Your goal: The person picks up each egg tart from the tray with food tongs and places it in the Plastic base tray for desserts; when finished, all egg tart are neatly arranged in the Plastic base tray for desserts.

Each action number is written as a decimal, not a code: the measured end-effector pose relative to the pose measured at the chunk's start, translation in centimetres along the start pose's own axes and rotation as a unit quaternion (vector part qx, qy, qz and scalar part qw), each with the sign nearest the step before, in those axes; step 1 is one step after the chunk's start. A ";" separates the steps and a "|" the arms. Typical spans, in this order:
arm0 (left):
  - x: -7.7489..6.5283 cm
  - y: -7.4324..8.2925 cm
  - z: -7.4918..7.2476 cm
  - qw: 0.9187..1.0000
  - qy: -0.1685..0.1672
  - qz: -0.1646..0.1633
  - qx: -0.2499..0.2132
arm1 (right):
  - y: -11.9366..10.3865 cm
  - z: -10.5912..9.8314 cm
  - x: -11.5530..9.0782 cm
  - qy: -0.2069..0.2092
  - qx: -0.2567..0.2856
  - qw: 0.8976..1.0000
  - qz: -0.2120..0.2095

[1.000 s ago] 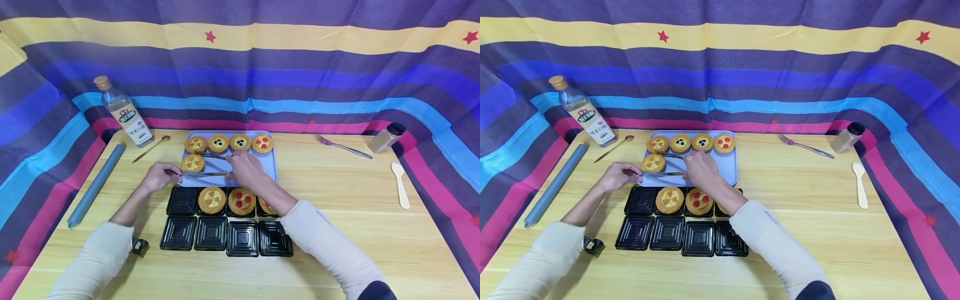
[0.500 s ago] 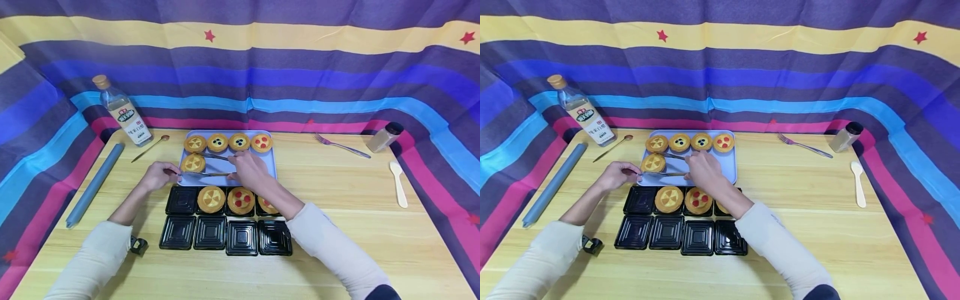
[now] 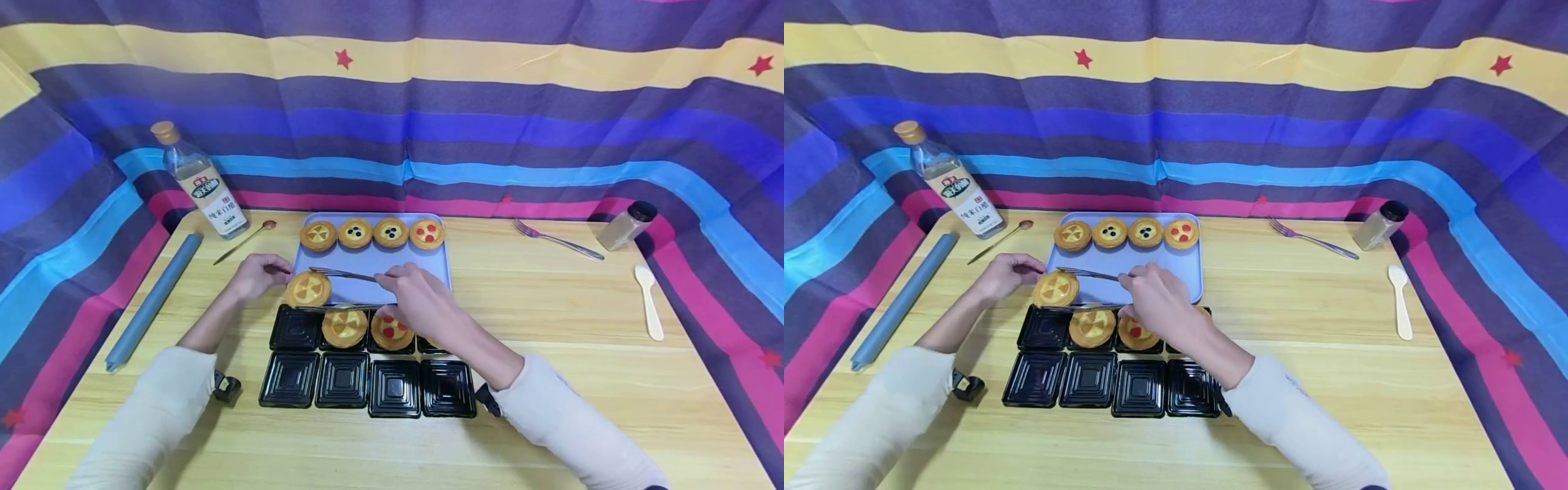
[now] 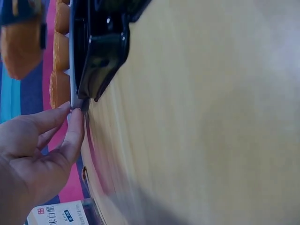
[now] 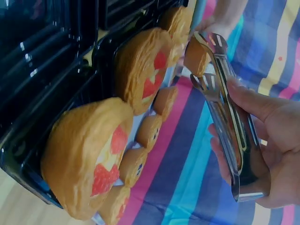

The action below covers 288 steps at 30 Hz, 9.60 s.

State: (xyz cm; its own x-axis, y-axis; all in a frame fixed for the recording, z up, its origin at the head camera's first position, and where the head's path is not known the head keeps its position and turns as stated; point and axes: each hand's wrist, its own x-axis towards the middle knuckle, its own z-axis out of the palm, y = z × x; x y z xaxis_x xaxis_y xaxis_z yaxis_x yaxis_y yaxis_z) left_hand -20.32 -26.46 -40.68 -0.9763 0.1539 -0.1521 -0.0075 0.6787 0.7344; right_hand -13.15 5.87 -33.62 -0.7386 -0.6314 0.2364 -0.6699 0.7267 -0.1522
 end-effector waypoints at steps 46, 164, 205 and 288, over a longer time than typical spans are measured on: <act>1.9 0.4 -0.2 0.999 -0.021 -0.019 0.021 | -2.3 1.7 -1.1 -0.029 0.031 0.999 -0.021; 1.9 0.6 -0.3 0.999 -0.024 -0.015 0.030 | 8.5 -4.1 -22.2 0.038 0.086 0.992 0.084; 2.0 0.6 0.0 0.999 -0.033 -0.027 0.023 | 9.1 -5.0 -16.8 0.031 0.093 0.990 0.099; 1.8 0.4 -0.2 0.999 -0.017 -0.005 0.036 | 8.9 -3.5 -7.0 0.036 0.071 0.988 0.130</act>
State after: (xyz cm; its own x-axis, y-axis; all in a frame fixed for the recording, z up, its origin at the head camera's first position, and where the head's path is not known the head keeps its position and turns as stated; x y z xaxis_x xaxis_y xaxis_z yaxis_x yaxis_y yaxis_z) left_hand -22.09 -26.04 -40.53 -0.9685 0.1702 -0.1815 0.0003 0.7303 0.6832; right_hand -13.68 17.67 -33.24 -0.8829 -0.4045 0.2384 -0.4666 0.8129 -0.3487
